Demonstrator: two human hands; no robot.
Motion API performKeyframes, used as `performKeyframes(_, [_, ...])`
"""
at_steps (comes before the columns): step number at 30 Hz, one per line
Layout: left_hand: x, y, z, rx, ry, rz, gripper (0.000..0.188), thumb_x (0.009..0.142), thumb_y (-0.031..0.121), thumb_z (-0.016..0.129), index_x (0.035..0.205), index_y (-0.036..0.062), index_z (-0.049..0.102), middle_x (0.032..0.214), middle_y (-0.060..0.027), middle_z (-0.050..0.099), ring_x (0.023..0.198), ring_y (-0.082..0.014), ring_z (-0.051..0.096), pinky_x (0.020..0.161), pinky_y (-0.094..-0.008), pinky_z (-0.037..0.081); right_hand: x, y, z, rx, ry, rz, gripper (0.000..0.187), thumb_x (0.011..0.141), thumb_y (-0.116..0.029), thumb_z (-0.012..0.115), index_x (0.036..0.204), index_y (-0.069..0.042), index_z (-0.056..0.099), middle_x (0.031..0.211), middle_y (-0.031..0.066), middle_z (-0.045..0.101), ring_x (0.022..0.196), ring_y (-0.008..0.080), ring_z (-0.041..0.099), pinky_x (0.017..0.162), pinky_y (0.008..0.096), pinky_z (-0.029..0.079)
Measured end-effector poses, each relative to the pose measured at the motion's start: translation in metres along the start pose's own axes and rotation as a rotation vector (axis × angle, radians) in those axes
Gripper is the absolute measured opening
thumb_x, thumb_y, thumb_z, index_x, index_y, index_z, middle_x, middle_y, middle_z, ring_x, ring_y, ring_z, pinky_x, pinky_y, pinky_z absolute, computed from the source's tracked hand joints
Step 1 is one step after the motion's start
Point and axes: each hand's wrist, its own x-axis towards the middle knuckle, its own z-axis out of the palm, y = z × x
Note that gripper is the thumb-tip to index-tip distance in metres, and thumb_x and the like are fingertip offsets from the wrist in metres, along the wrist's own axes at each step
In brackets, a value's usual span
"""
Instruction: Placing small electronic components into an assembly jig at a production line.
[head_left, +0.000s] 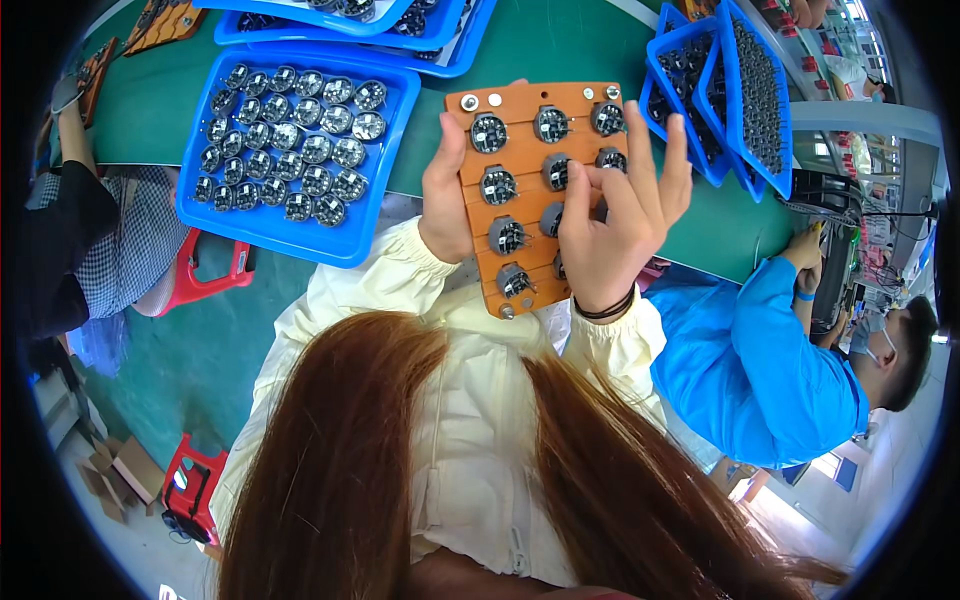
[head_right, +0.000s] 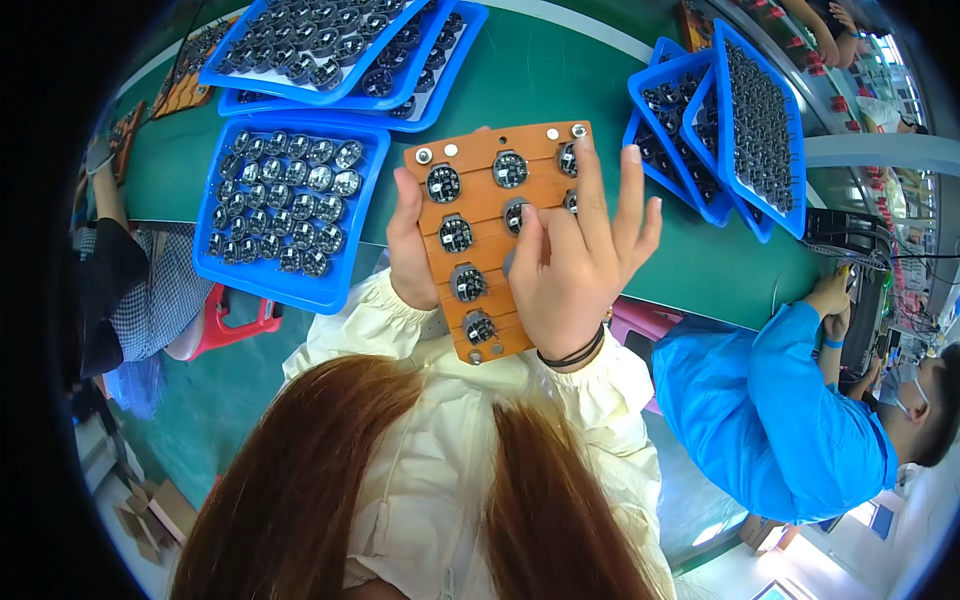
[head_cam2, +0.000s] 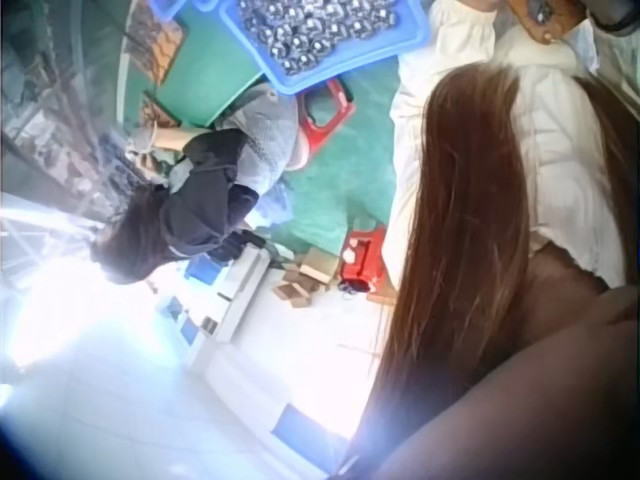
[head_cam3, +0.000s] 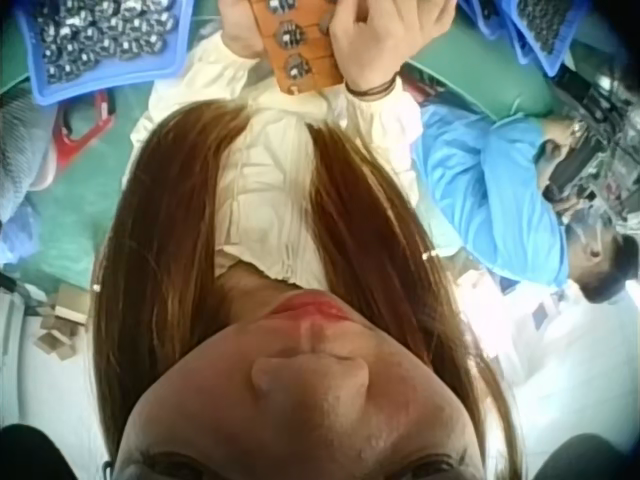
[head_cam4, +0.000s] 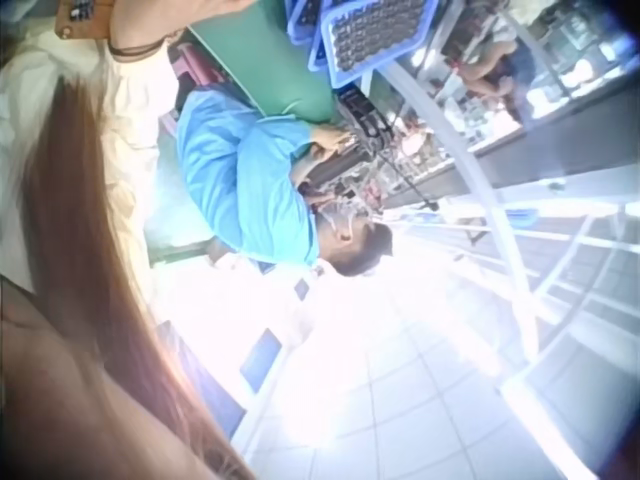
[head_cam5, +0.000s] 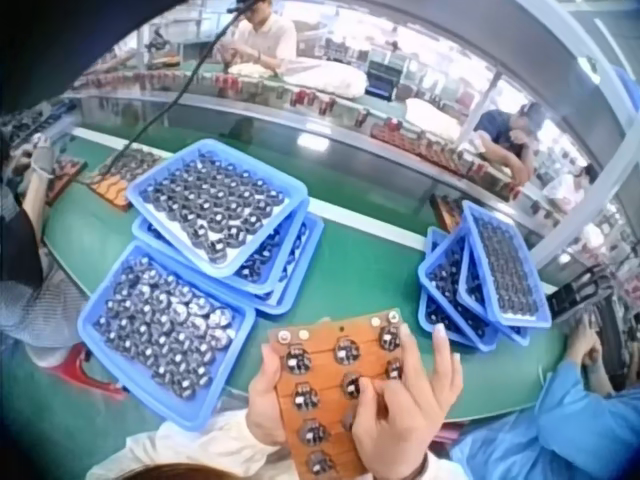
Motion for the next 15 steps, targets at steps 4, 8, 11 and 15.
performKeyframes(4, [-0.001,-0.005,-0.003,-0.016,0.024,0.020,0.076,0.087,0.065,0.025,0.140,0.0101,0.025,0.140,-0.0170,0.031,0.126,-0.0354,0.036,0.101,-0.0503,0.035,-0.003,0.003,-0.004,-0.017,-0.086,0.022,0.018,0.070,-0.014,0.070,0.062,-0.005,0.056,0.126,0.0151,0.052,0.127,0.0365,0.035,0.100,0.0538,0.020])
performKeyframes(8, [-0.002,-0.007,-0.002,0.036,0.055,0.008,0.076,0.087,0.065,0.025,0.139,0.0099,0.025,0.140,-0.0173,0.032,0.126,-0.0350,0.037,0.102,-0.0497,0.035,0.002,0.005,-0.015,-0.028,-0.096,0.011,0.018,0.070,-0.018,0.071,0.066,-0.004,0.060,0.124,0.0184,0.052,0.126,0.0381,0.035,0.098,0.0535,0.024])
performKeyframes(11, [-0.004,-0.008,0.000,0.060,0.086,0.014,0.075,0.088,0.064,0.024,0.140,0.0098,0.025,0.140,-0.0172,0.032,0.126,-0.0343,0.037,0.102,-0.0489,0.035,0.018,0.010,-0.014,0.005,-0.042,-0.049,0.018,0.071,-0.018,0.071,0.071,-0.003,0.062,0.123,0.0199,0.051,0.124,0.0403,0.036,0.097,0.0527,0.027])
performKeyframes(15, [-0.007,-0.007,0.003,0.078,0.077,0.032,0.075,0.088,0.064,0.024,0.141,0.0098,0.023,0.139,-0.0163,0.033,0.126,-0.0323,0.037,0.103,-0.0464,0.034,0.037,0.005,0.001,-0.044,-0.190,-0.075,0.018,0.071,-0.014,0.068,0.074,0.001,0.060,0.126,0.0212,0.048,0.124,0.0408,0.034,0.098,0.0537,0.026])
